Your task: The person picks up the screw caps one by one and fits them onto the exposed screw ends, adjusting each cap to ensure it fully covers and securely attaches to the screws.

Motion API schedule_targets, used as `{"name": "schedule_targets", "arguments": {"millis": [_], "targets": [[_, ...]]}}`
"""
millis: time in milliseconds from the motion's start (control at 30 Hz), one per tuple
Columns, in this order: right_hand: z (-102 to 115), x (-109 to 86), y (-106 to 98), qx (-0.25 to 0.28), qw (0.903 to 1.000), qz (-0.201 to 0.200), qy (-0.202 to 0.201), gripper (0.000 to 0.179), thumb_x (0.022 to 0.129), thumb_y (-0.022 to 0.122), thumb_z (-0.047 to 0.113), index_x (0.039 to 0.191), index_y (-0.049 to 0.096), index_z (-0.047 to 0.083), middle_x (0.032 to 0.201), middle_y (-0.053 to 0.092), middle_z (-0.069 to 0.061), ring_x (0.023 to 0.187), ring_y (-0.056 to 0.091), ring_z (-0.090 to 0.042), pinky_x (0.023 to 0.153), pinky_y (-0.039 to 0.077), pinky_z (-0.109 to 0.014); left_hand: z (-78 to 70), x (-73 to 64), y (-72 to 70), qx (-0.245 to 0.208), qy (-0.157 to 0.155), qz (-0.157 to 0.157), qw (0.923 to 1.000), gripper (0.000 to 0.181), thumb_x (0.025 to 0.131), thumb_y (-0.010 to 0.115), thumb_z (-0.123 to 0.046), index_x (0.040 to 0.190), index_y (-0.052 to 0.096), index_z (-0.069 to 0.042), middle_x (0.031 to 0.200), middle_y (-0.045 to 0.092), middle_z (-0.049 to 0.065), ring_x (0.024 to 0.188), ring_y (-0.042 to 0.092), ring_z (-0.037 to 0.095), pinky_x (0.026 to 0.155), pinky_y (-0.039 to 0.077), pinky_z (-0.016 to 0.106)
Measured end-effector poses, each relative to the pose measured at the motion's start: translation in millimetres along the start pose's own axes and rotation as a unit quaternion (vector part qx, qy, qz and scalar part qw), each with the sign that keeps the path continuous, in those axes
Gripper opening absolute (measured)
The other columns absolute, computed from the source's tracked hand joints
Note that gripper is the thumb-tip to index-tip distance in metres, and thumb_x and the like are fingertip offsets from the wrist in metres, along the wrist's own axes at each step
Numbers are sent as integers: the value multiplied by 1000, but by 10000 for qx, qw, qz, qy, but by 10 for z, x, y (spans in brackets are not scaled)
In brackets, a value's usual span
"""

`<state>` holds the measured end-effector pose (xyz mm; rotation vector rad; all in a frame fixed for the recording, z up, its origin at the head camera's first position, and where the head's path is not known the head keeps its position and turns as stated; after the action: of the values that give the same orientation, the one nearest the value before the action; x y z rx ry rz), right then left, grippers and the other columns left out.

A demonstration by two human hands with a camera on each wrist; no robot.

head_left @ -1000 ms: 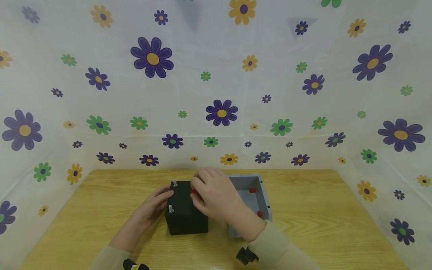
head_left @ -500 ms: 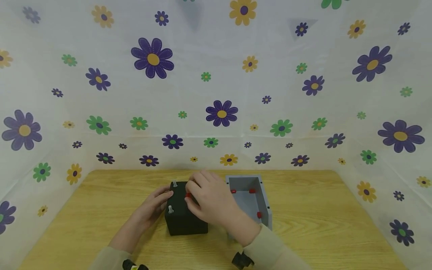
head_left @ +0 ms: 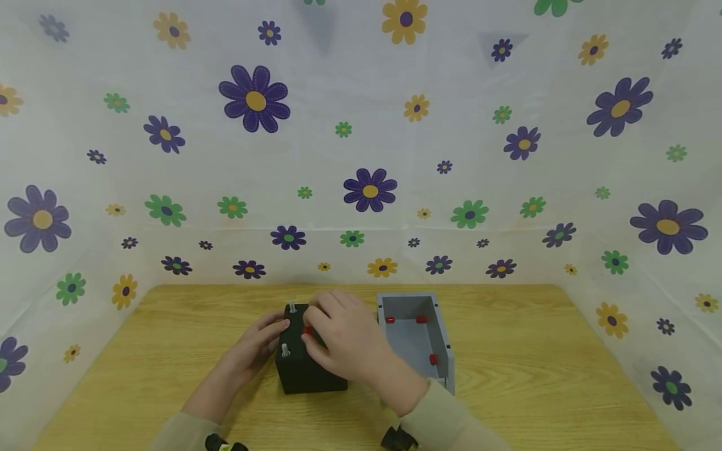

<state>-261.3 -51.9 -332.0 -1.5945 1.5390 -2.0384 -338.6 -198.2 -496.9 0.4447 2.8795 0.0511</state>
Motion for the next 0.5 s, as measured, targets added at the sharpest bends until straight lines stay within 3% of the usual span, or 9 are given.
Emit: {"name": "schedule_targets", "arguments": {"millis": [500], "targets": [[102, 9, 62, 138, 9998, -116, 13, 17, 92, 82, 28, 96, 69, 18, 108, 69, 1, 100, 67, -15, 90, 57, -31, 2, 9, -1, -47, 28, 80, 10000, 63, 111, 50, -28, 163, 31, 2, 126, 61, -16, 115, 63, 0, 103, 46, 15]]}}
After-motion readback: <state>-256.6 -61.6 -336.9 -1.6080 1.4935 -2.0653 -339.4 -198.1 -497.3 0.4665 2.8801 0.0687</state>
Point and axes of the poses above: each hand's wrist, its own x-axis towards the middle knuckle, its own y-axis out of the palm, z = x × y, the point moved 10 cm from there along x, towards the middle knuckle
